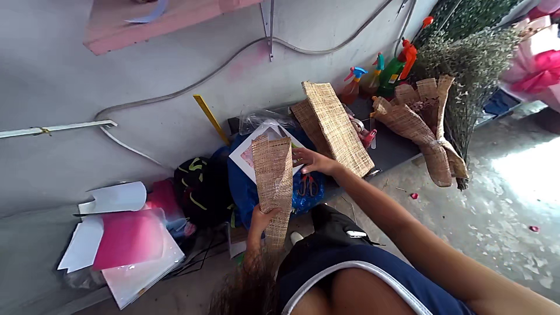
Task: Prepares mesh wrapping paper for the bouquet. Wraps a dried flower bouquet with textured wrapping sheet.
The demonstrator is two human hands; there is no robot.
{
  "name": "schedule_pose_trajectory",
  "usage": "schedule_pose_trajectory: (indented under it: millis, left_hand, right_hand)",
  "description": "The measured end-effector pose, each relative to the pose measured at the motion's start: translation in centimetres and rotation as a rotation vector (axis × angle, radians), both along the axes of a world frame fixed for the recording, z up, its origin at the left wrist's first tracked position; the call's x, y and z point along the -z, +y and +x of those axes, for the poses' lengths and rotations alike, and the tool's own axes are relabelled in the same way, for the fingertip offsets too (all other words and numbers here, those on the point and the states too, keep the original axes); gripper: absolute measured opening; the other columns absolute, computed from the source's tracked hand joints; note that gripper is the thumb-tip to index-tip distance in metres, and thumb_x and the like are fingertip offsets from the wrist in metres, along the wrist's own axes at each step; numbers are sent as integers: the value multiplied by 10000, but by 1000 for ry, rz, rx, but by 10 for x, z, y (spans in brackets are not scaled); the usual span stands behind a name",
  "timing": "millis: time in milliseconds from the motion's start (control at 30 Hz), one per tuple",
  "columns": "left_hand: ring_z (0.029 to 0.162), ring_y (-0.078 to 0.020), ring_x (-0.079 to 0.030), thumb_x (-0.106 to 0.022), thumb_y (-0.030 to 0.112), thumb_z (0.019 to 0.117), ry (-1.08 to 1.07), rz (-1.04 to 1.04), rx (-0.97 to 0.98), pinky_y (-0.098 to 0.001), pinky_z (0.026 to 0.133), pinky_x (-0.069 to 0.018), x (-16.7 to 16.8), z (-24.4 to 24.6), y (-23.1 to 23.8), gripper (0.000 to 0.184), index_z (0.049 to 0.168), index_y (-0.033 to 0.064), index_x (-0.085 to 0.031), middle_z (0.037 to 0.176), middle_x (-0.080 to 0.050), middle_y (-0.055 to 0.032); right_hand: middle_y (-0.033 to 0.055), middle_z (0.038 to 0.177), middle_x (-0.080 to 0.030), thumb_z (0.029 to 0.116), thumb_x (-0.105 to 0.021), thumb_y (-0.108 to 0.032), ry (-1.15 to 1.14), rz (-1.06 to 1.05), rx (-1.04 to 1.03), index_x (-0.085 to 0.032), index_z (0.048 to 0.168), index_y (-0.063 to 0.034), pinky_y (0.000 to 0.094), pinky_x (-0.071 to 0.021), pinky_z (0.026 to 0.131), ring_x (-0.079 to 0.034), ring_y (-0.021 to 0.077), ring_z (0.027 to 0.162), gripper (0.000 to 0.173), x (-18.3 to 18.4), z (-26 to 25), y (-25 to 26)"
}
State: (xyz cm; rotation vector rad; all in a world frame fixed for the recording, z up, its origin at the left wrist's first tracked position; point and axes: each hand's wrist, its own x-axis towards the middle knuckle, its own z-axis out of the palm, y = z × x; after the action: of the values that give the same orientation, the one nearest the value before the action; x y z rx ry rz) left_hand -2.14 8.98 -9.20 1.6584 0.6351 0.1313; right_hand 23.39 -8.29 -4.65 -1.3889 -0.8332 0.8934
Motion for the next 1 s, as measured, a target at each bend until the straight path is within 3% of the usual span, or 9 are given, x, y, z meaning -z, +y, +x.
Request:
schedule_pose_trajectory:
  millis: [133, 333, 433, 533, 567, 633, 767, 833, 1000]
  left_hand:
    - [982, -83, -689, -816, 20, 803, 50, -42, 53, -266, 925, -566, 6, 14, -14, 504, 1233, -111, -587, 1087, -711, -146]
    - [879, -24, -698, -782, -24, 823, -34, -84, -52, -218, 844, -587, 1, 18, -31, 404, 1173, -111, -601, 989, -730, -90]
    - [898, -40, -698, -798, -12, 807, -64, -46, -109, -226, 852, -585, -3, 26, -35, 441, 1188, -115, -602, 1010, -727, -116]
    - [967, -92, -690, -832, 14, 790, -59, 39, -182, -259, 903, -567, -15, 37, -32, 524, 1228, -129, -583, 1082, -705, -177]
    - [979, -109, -694, -845, 18, 780, -75, 70, -196, -271, 914, -565, -18, 42, -29, 541, 1232, -131, -585, 1091, -705, -190]
    - [1024, -131, -684, -840, 22, 789, -125, 56, -157, -290, 942, -556, -24, 51, -21, 607, 1293, -132, -540, 1145, -688, -203]
    - [1117, -105, -628, -567, 120, 958, -223, -171, 51, -305, 992, -526, -27, 51, -4, 555, 1457, -53, -397, 1286, -611, -144]
    - [1026, -92, -659, -481, 139, 1041, -250, -142, 1, -314, 946, -552, -29, 54, 0, 375, 1366, -45, -514, 1174, -665, -110]
    - [747, -86, -690, -576, 180, 1046, -235, -51, -251, -313, 748, -594, -41, 71, -1, 206, 1080, 9, -685, 854, -721, -48]
  right_hand:
    - [88, 974, -717, 979, -605, -45, 215, 118, 408, -585, 1221, 55, 315, -595, 810, -697, 111, 851, 263, -9, -31, 29]
    - [97, 861, -740, 971, -660, -34, 127, 151, 753, -697, 1038, 64, 317, -606, 768, -708, 102, 766, 124, -5, -25, 46]
    - [124, 980, -720, 1011, -627, -112, 149, 111, 743, -620, 1229, 24, 337, -597, 782, -698, 138, 824, 258, -7, -33, 49]
    - [181, 1251, -639, 1021, -602, -225, 213, -64, 425, -349, 1520, -104, 430, -557, 779, -661, 253, 959, 572, -3, -57, 42]
    - [178, 1267, -637, 1008, -621, -216, 240, -94, 334, -342, 1529, -111, 439, -567, 799, -669, 254, 980, 601, 4, -65, 41]
    - [162, 1143, -674, 1032, -601, -171, 303, -87, 307, -487, 1421, -24, 393, -576, 841, -678, 197, 927, 431, 8, -80, 43]
    - [89, 921, -706, 1036, -613, -268, 324, -49, 565, -616, 1228, -50, 317, -587, 672, -672, 121, 717, 291, 8, -97, 51]
    - [89, 906, -714, 1013, -654, -265, 255, -19, 607, -631, 1225, -80, 314, -578, 622, -669, 134, 681, 282, 5, -97, 52]
    - [115, 1135, -682, 956, -713, -134, 264, 93, 553, -477, 1438, -128, 366, -597, 773, -690, 175, 873, 537, -8, -103, 60]
